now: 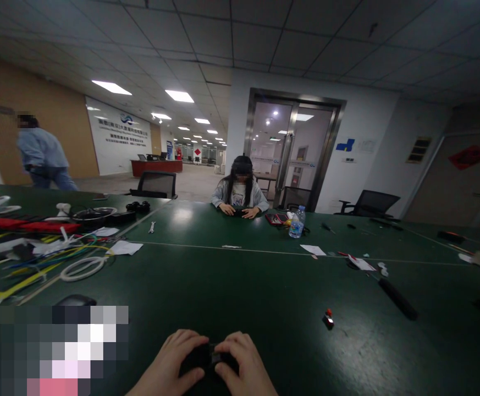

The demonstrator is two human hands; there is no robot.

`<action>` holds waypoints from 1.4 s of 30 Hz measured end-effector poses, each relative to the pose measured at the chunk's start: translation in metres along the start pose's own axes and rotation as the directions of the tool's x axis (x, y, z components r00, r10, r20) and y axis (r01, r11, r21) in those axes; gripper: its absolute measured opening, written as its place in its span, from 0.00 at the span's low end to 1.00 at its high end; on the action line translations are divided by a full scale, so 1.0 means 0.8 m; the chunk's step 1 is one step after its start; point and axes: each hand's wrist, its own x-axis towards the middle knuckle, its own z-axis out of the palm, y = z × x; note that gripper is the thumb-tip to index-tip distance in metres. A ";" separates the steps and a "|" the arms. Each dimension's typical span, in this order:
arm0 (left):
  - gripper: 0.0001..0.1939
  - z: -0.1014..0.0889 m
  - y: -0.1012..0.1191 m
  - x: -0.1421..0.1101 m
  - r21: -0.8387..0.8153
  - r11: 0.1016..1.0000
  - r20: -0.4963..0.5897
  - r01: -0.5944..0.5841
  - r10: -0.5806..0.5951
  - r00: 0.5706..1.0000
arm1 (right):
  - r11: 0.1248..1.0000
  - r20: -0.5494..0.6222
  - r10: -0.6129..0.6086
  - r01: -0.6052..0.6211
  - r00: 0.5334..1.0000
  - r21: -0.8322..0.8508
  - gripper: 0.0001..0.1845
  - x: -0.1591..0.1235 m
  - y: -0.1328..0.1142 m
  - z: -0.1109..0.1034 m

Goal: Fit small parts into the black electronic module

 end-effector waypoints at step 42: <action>0.22 0.000 -0.020 0.001 0.079 0.987 -0.044 -0.139 0.143 0.989 | 0.998 -0.021 0.035 -0.036 0.999 -0.046 0.26 0.005 0.017 0.010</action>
